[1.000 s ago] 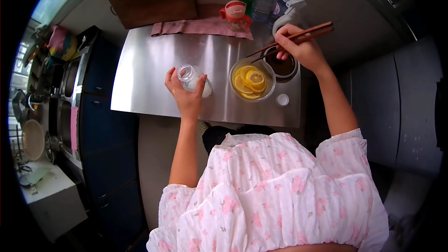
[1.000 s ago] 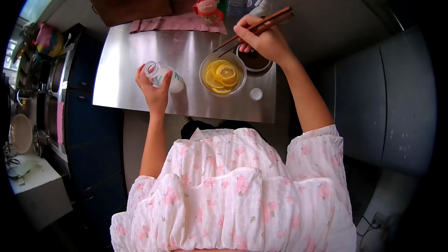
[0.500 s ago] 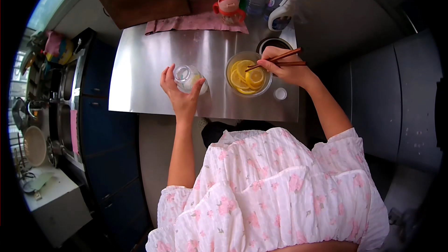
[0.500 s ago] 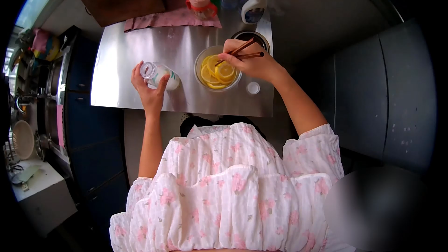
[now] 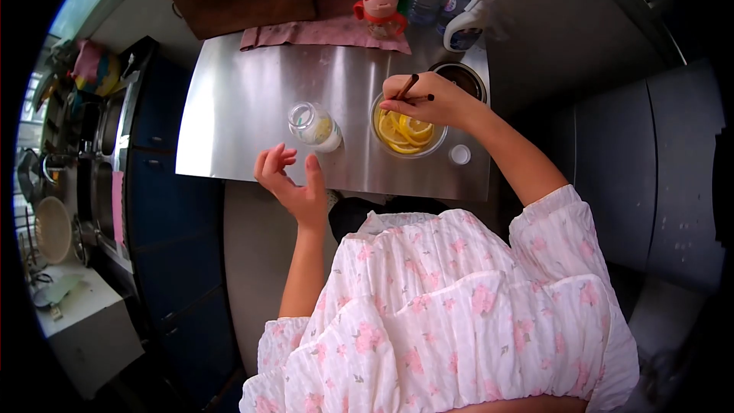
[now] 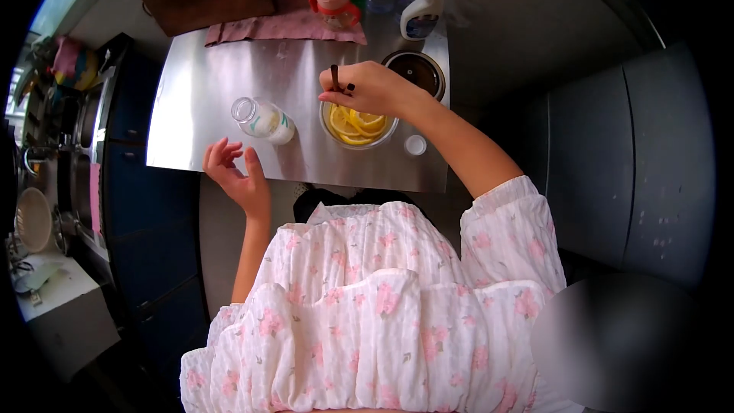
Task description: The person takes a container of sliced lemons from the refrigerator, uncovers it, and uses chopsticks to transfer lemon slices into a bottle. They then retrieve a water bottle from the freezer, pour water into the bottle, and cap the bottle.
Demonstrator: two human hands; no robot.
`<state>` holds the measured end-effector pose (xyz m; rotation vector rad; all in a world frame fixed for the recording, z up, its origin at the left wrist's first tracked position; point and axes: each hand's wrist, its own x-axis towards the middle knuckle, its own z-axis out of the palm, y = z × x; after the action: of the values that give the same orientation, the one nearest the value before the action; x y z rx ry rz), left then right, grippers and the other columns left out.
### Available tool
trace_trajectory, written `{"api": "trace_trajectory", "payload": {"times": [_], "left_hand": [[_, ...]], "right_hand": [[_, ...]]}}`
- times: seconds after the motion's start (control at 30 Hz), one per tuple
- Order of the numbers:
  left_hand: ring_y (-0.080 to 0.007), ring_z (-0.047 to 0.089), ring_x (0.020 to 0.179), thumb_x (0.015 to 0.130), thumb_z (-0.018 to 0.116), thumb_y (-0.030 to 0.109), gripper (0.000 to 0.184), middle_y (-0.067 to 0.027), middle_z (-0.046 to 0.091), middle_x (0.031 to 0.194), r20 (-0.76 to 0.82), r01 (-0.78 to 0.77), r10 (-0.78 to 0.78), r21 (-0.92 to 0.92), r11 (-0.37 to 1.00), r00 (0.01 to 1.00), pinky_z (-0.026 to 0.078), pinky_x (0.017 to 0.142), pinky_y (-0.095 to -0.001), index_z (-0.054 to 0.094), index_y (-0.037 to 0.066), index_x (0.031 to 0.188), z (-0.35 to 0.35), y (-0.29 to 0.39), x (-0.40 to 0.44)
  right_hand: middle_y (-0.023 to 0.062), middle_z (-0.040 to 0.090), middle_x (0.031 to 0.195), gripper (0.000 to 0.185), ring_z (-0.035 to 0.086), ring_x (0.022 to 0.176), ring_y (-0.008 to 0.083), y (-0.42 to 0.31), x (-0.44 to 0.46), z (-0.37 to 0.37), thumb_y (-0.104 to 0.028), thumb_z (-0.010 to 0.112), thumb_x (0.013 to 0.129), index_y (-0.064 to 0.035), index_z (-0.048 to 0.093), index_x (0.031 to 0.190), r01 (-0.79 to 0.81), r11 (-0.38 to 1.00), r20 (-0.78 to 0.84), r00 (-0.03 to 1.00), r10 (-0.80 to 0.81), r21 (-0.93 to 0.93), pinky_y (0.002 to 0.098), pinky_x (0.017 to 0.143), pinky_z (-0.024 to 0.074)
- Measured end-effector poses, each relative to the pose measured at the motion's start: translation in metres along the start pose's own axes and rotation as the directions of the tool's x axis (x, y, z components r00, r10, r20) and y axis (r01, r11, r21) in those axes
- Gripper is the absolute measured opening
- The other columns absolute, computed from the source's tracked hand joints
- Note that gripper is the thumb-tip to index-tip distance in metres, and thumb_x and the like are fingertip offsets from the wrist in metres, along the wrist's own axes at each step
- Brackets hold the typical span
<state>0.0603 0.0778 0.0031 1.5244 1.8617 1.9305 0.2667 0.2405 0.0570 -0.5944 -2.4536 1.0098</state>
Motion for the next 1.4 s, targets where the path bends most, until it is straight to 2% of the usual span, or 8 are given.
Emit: {"api": "trace_trajectory", "payload": {"times": [0.03,0.07,0.2,0.27,0.37,0.43,0.7,1.4], "left_hand": [[-0.0135,0.05,0.077,0.081,0.063,0.008,0.034,-0.0102,0.04,0.111,-0.029,-0.008,0.005,-0.124,0.992,1.0,0.043,0.072,-0.0271,0.046,0.004,0.111,0.001,0.005,-0.007],[-0.0135,0.05,0.077,0.081,0.063,0.008,0.034,-0.0102,0.04,0.111,-0.033,-0.005,0.001,-0.122,0.993,0.999,0.043,0.072,-0.0271,0.046,0.004,0.111,0.002,0.011,-0.013],[-0.0101,0.05,0.062,0.083,0.06,0.003,0.014,-0.0079,0.047,0.099,0.292,0.222,-0.184,-0.102,0.97,0.939,0.043,0.057,-0.0219,0.053,0.002,0.095,0.016,0.028,-0.029],[-0.0114,0.052,0.062,0.084,0.063,0.012,0.018,-0.0073,0.05,0.095,0.459,0.44,-0.385,-0.015,0.898,0.801,0.044,0.057,-0.0229,0.053,0.002,0.096,0.032,0.023,-0.036],[-0.0101,0.053,0.066,0.086,0.062,0.02,0.023,-0.0042,0.054,0.09,0.518,0.47,-0.438,0.077,0.879,0.735,0.044,0.059,-0.0231,0.054,0.002,0.097,0.052,0.007,-0.046],[-0.0122,0.054,0.067,0.085,0.063,0.024,0.028,-0.0052,0.057,0.087,0.584,0.554,-0.501,0.103,0.826,0.639,0.045,0.06,-0.0249,0.052,0.002,0.099,0.065,-0.006,-0.049],[-0.0202,0.057,0.063,0.081,0.065,0.028,0.033,-0.0095,0.057,0.087,0.614,0.453,-0.454,0.172,0.875,0.645,0.046,0.061,-0.0334,0.048,0.003,0.095,0.073,-0.011,-0.042],[-0.0173,0.056,0.062,0.081,0.066,0.026,0.033,-0.0091,0.057,0.086,0.638,0.462,-0.453,0.167,0.871,0.623,0.046,0.06,-0.031,0.049,0.002,0.095,0.069,-0.009,-0.038]], "right_hand": [[0.0096,0.051,0.063,0.025,0.045,0.054,0.0241,0.003,0.002,-0.002,-0.023,0.058,0.088,-0.0031,0.048,0.076,0.001,1.0,0.003,1.0,-0.001,0.0,0.0307,0.054,0.0391],[0.0095,0.05,0.061,0.025,0.045,0.054,0.0232,0.004,0.003,-0.004,-0.023,0.059,0.087,-0.004,0.047,0.076,-0.031,0.999,0.007,0.999,0.031,-0.044,0.031,0.054,0.039],[0.0082,0.051,0.06,0.024,0.046,0.053,0.0187,0.0,0.001,-0.014,-0.022,0.058,0.088,-0.0047,0.046,0.077,-0.186,0.982,0.018,0.982,0.187,-0.038,0.0313,0.053,0.039],[0.0078,0.052,0.062,0.021,0.049,0.054,0.0157,0.004,-0.003,-0.013,-0.021,0.059,0.088,-0.0046,0.049,0.079,-0.172,0.985,0.003,0.985,0.172,-0.011,0.0294,0.055,0.0401],[0.006,0.056,0.065,0.019,0.054,0.058,0.0123,0.021,-0.017,-0.01,-0.02,0.059,0.088,-0.0039,0.052,0.08,-0.185,0.981,-0.118,0.975,0.19,0.05,0.0256,0.056,0.0422],[0.0049,0.06,0.07,0.019,0.059,0.064,0.0113,0.046,-0.036,0.0,-0.02,0.057,0.089,-0.0025,0.055,0.083,-0.265,0.894,-0.208,0.912,0.355,0.362,0.0234,0.06,0.0466],[0.0099,0.062,0.082,0.017,0.064,0.068,0.0176,0.085,-0.081,0.034,-0.019,0.055,0.091,-0.0034,0.052,0.087,0.038,0.508,-0.378,0.717,0.586,0.86,0.025,0.062,0.0534],[0.0115,0.062,0.08,0.013,0.065,0.066,0.0205,0.044,-0.119,0.025,-0.016,0.053,0.091,-0.0031,0.052,0.088,0.165,0.494,-0.475,0.635,0.609,0.853,0.0273,0.061,0.0546]]}}
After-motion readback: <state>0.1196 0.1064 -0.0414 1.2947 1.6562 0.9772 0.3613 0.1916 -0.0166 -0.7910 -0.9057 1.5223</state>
